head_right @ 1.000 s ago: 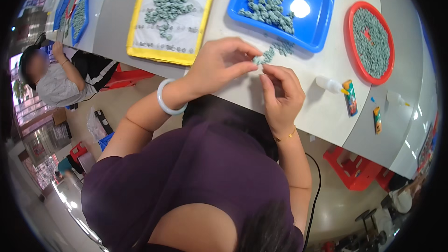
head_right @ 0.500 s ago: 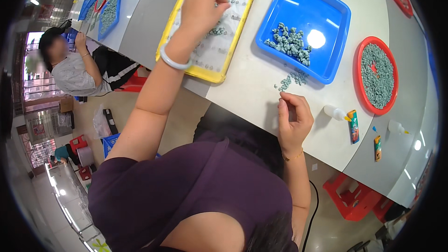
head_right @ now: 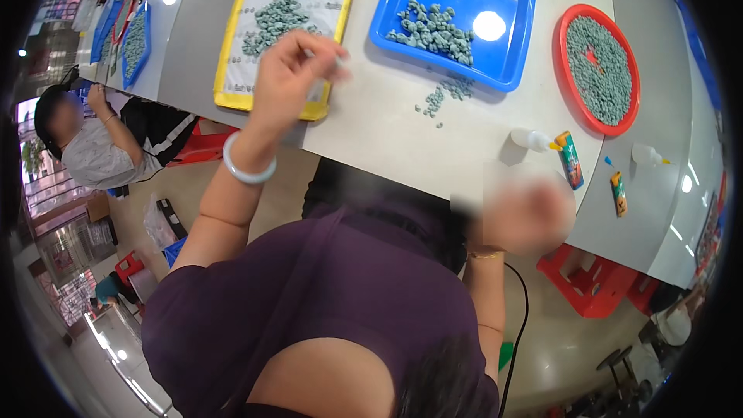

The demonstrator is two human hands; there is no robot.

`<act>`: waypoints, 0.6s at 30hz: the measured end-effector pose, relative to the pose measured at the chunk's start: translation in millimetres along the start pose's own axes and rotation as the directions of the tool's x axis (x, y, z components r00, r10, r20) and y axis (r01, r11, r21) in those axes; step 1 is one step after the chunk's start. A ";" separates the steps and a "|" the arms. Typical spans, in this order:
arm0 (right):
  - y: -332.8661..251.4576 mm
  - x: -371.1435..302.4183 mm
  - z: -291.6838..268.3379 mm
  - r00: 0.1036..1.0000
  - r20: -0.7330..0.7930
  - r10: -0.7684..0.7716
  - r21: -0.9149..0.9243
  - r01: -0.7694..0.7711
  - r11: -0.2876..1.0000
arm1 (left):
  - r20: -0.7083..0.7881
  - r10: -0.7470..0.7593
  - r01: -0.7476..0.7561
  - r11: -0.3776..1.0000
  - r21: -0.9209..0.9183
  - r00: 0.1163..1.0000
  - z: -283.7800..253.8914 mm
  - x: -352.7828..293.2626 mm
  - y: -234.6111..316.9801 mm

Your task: Applying glue to small green plastic parts and assembling them on a workbench.

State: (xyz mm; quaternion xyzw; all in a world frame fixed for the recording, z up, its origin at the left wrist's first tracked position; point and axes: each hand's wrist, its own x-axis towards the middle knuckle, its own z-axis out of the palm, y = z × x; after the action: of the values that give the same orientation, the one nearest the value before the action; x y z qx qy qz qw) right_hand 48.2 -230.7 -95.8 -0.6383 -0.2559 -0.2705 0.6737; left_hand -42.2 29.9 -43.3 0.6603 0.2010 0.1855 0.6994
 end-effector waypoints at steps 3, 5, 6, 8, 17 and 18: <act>3.8 27.5 -3.6 0.953 0.095 0.286 -0.487 -0.206 0.849 | 0.153 -0.155 0.176 0.975 -0.137 0.976 25.8 -29.7 -11.0; 21.8 36.8 -14.9 0.847 0.284 0.450 -0.399 -0.322 0.858 | 0.241 -0.191 0.245 0.945 -0.217 0.952 41.7 -34.5 -21.3; 25.6 39.1 -19.2 0.685 0.473 0.554 -0.318 -0.454 0.833 | 0.235 -0.164 0.225 0.939 -0.260 0.958 49.1 -35.4 -25.5; 19.3 36.0 -16.6 0.658 0.480 0.580 -0.379 -0.441 0.813 | 0.221 -0.138 0.203 0.930 -0.306 0.965 56.1 -37.2 -30.6; -10.4 27.4 1.6 0.606 0.626 0.491 -0.279 -0.413 0.867 | 0.159 -0.005 -0.028 0.978 0.206 0.987 63.4 -36.9 -37.3; -11.1 27.9 3.5 0.694 0.629 0.350 -0.328 -0.171 0.929 | 0.153 0.020 -0.054 0.974 0.219 0.988 64.1 -37.2 -38.2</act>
State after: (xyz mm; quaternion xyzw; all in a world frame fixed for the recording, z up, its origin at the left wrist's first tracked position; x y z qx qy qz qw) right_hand 60.7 -228.6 -68.4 -0.8001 -0.3543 0.0505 0.4814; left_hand -40.3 -46.3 -77.1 0.7502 0.1553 0.1248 0.6304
